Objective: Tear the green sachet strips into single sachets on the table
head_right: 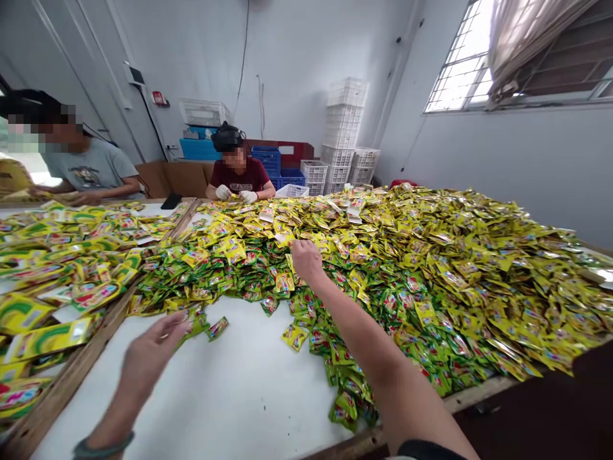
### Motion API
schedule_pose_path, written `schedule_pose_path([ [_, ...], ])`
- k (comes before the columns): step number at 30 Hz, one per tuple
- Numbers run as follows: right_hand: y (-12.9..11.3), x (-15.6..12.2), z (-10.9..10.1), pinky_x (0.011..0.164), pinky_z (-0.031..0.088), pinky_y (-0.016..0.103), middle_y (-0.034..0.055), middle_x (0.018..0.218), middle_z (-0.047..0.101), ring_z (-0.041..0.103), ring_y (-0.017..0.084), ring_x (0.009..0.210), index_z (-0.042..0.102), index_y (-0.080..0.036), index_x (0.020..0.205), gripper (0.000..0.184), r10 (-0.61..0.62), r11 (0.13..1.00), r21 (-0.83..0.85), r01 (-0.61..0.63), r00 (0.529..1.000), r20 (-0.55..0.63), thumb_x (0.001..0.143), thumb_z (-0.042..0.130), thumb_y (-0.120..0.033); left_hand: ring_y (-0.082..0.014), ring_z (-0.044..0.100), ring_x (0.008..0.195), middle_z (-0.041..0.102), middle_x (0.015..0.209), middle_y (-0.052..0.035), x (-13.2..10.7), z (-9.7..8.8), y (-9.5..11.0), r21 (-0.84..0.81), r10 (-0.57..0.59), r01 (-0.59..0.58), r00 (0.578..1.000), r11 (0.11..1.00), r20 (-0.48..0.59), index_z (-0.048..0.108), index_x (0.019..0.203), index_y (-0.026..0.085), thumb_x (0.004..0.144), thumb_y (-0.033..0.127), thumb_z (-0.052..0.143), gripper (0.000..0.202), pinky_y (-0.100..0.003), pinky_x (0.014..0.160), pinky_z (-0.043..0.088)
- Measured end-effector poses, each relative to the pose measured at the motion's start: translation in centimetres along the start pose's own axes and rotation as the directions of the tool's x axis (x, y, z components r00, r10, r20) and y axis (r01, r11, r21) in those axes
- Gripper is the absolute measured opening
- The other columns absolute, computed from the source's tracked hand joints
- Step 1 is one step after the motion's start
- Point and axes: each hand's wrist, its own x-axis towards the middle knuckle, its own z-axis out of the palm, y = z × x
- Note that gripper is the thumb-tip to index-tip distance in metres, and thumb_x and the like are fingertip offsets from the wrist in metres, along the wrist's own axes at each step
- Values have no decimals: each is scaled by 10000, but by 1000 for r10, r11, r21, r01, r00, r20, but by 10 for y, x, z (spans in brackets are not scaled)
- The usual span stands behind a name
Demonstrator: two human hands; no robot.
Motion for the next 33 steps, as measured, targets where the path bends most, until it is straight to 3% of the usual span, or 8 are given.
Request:
schedule_pose_path([
  [4,-66,-70,10,736,436,334,112,921,644,566,222,835,623,-165,984,228,-109,927,362,101,994,1,926,430,-272,-300,511,1233,531,1367,-110,-33,75,-10,-89,116,-101,977,991,181,509,1299,241,555,414,822,826,-389,1003,430],
  [7,-98,-107,23,703,475,281,43,918,683,610,178,777,644,-228,1009,181,-305,803,563,197,947,103,912,517,-314,-300,521,1217,577,1303,-136,-37,96,-20,-242,68,-8,969,970,238,515,1267,186,594,373,802,756,-387,980,447],
  [9,-96,-110,31,800,482,302,53,1021,685,622,201,890,631,-235,1090,233,-301,775,604,186,949,94,894,565,-341,-291,593,1114,632,1206,-138,-36,96,-25,-320,-54,129,971,939,232,531,1219,161,640,387,771,666,-391,934,480],
  [13,-50,-77,44,987,367,473,148,1306,542,465,319,1197,548,-185,1252,502,-14,967,255,-4,998,68,809,662,-392,-238,674,926,628,1192,-122,-39,85,-27,-465,-160,296,937,834,310,444,1280,209,660,416,777,734,-368,808,549],
  [18,-9,-57,56,882,406,334,102,1066,669,569,234,1017,638,-185,1102,251,-94,994,83,77,970,226,901,534,-293,-225,686,885,675,1119,-99,-38,76,-27,-482,-194,370,906,795,375,520,1225,199,667,456,768,662,-328,770,551],
  [22,-7,-70,58,864,400,280,85,1037,665,579,194,986,636,-199,1111,258,-116,991,94,97,968,223,945,448,-258,-229,676,895,699,1067,-107,-35,66,-28,-471,-182,345,916,812,357,547,1216,146,599,425,813,727,-298,754,533],
  [26,-13,-74,61,843,409,291,120,1090,619,566,210,994,599,-175,1152,294,8,1000,25,-12,988,152,963,381,-227,-214,685,760,722,957,-82,-39,56,-26,-438,-177,308,932,844,315,477,1291,168,600,457,800,815,-289,659,524],
  [33,-20,-62,69,813,432,300,127,963,670,614,241,937,621,-157,1035,220,-17,997,81,-7,957,290,819,625,-198,-227,692,788,730,910,-78,-50,60,-34,-411,-185,308,932,858,311,495,1268,159,631,461,781,761,-294,687,538],
])
